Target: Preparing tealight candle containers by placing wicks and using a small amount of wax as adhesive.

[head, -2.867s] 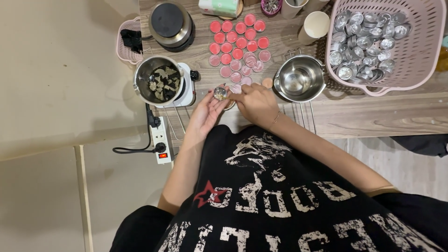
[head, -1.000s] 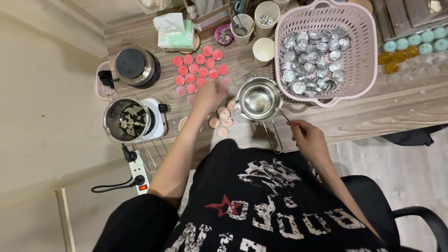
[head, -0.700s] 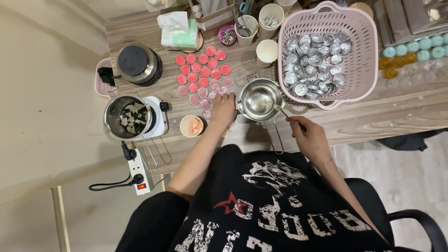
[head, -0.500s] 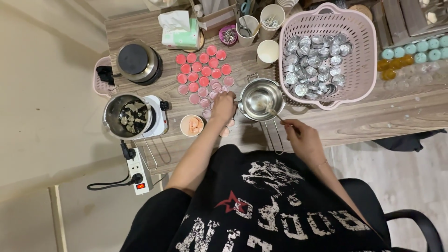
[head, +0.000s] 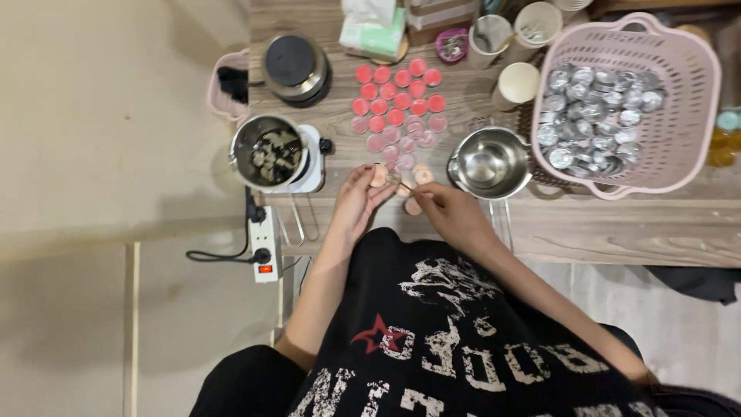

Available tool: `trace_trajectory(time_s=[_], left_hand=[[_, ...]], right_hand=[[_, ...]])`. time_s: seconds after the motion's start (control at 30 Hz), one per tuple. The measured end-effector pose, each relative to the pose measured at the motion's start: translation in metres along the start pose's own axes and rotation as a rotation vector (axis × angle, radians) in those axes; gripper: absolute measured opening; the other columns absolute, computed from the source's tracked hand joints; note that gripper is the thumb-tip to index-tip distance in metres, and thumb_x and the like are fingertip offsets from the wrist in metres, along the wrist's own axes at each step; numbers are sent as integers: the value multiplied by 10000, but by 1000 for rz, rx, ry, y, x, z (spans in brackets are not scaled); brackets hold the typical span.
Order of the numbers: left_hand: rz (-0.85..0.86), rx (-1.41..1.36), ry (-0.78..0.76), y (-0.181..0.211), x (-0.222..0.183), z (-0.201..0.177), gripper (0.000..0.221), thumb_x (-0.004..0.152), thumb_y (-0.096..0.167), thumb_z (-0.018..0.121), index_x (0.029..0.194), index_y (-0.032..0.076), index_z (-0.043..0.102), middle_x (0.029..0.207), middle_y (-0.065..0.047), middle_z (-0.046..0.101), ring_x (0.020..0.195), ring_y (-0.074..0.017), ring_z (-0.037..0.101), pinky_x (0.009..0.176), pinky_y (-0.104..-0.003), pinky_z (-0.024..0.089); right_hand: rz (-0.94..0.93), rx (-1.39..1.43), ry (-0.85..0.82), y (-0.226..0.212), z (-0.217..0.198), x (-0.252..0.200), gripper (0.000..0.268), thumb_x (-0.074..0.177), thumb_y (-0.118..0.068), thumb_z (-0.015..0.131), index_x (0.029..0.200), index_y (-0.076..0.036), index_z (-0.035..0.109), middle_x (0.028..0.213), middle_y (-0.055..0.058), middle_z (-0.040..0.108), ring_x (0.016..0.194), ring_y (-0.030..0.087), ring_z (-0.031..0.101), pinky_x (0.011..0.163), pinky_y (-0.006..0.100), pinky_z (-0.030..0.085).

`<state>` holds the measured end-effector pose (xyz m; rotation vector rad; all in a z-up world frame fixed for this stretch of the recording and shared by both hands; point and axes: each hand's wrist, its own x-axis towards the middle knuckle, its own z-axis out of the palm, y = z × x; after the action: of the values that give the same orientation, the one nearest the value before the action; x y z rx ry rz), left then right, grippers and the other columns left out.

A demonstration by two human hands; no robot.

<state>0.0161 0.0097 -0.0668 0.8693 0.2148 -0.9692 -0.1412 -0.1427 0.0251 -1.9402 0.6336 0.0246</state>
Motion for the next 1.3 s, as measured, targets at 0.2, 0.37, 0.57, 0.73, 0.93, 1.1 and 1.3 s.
trace_trajectory(time_s=[0.2, 0.37, 0.57, 0.73, 0.93, 1.1, 1.3], left_hand=[[41, 54, 8, 23, -36, 1, 464, 1079, 263, 395, 1426, -25, 506, 1397, -198, 594, 1176, -312, 663, 1006, -427, 568], [49, 61, 2, 21, -34, -24, 460, 1100, 207, 408, 1434, -97, 497, 1390, -218, 612, 1232, -299, 658, 1069, -396, 552], [17, 130, -6, 28, -42, -21, 451, 1111, 224, 405, 1430, -79, 504, 1365, -193, 632, 1238, -250, 642, 1077, -347, 529], [55, 201, -54, 21, -37, -39, 444, 1096, 216, 427, 1424, -69, 518, 1345, -170, 646, 1215, -212, 655, 1073, -324, 532], [72, 331, -102, 24, -33, -45, 444, 1137, 233, 436, 1415, -82, 579, 1031, -148, 544, 996, -188, 596, 1071, -328, 560], [102, 448, -170, 27, -33, -37, 444, 1097, 282, 451, 1391, -23, 581, 1235, -95, 683, 1128, -153, 670, 1033, -279, 523], [102, 533, -216, 26, -21, -47, 458, 1104, 314, 461, 1367, -29, 611, 1216, -99, 682, 1122, -159, 663, 1038, -286, 538]], right_hand=[[-10, -275, -32, -45, 35, 10, 281, 1014, -313, 540, 1094, -133, 739, 837, 191, 732, 810, 395, 714, 711, 495, 533], [11, -355, -53, -48, 55, 9, 292, 1016, -318, 519, 1097, -149, 743, 872, 205, 729, 841, 418, 702, 746, 520, 538], [28, -350, -31, -48, 66, 9, 282, 1013, -299, 519, 1073, -146, 748, 884, 190, 737, 825, 415, 704, 753, 521, 547], [26, -361, -40, -54, 63, 10, 273, 990, -272, 526, 1028, -155, 770, 873, 180, 741, 820, 402, 712, 762, 508, 557], [-18, -362, -51, -45, 60, 18, 279, 970, -257, 532, 1017, -135, 779, 877, 208, 723, 841, 416, 701, 795, 501, 550], [-52, -325, -88, -40, 53, 25, 292, 959, -245, 535, 993, -90, 780, 936, 213, 721, 919, 420, 690, 849, 498, 527], [-18, -285, -152, -26, 55, 36, 297, 948, -212, 523, 989, -54, 772, 969, 225, 731, 968, 384, 703, 899, 461, 529]])
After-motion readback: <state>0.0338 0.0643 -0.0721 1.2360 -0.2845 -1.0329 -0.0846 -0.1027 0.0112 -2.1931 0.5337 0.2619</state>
